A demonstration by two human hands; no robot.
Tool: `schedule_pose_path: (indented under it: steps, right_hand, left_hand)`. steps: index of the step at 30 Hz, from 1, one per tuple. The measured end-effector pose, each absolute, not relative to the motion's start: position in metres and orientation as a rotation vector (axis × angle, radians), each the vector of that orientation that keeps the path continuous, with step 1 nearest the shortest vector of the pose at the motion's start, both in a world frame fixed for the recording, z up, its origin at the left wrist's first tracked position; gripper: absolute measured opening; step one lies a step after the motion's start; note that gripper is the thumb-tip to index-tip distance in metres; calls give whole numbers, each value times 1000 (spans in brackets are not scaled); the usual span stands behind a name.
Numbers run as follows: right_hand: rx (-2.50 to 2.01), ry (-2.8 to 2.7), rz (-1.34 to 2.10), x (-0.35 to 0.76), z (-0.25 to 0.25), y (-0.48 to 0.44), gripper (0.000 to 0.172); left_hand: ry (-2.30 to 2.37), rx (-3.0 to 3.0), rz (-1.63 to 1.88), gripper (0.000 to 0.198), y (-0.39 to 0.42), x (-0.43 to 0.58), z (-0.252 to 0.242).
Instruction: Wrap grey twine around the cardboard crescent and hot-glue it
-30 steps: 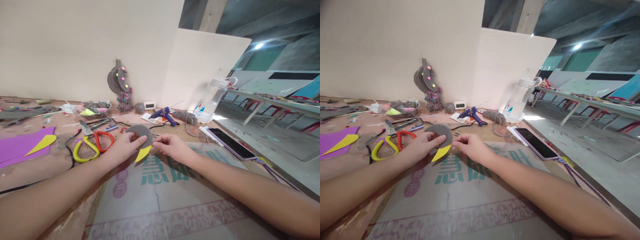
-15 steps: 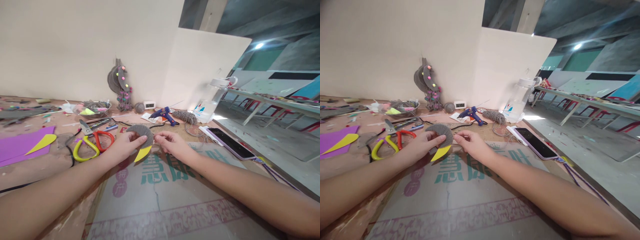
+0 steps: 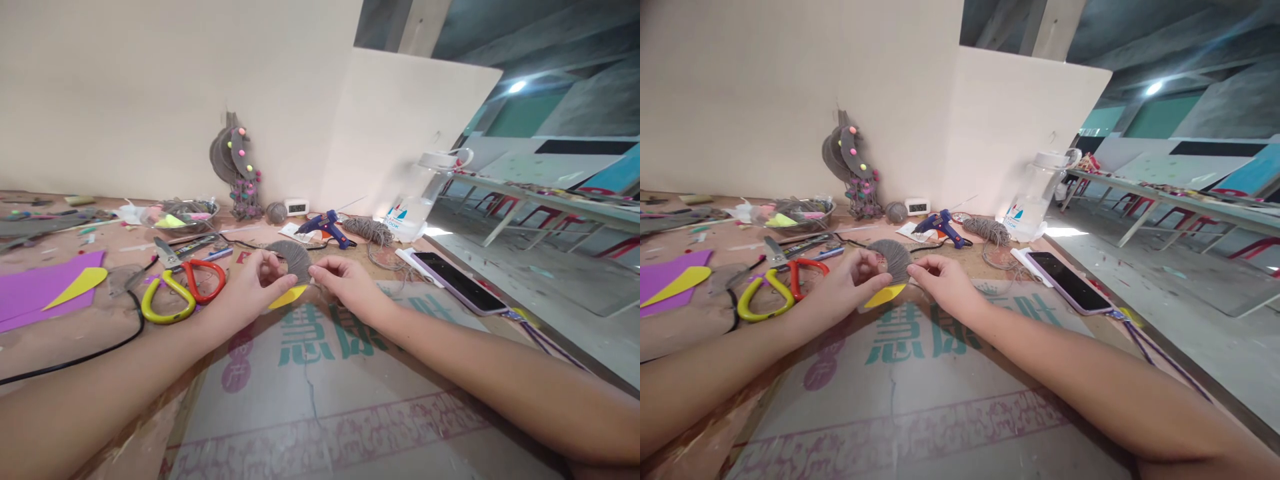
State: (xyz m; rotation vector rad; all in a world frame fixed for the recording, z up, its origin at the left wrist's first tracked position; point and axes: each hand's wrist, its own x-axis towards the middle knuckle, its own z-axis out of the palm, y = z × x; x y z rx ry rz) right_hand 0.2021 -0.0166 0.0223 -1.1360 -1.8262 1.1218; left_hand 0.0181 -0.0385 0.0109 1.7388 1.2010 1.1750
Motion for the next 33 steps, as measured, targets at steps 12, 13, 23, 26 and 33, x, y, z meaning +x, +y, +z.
schedule_pose_path:
  steps: [12, 13, 23, 26, 33]
  right_hand:
    - [-1164, -1854, 1148, 200, 20, -18, 28]
    - [-1159, -1853, 1157, 200, 19, -18, 28]
    - [-1110, -1890, 1211, 200, 16, -17, 28]
    - [-1102, -1905, 1205, 200, 16, -17, 28]
    - [-1111, -1919, 1172, 201, 16, -17, 29]
  left_hand:
    - [1192, 2091, 1001, 27, -46, 17, 10]
    - [1201, 2099, 1001, 27, -46, 17, 11]
    - [1259, 2161, 1012, 21, -46, 17, 12]
    - [1258, 2169, 1018, 20, -45, 16, 11]
    - [1262, 2151, 1028, 21, -47, 18, 13]
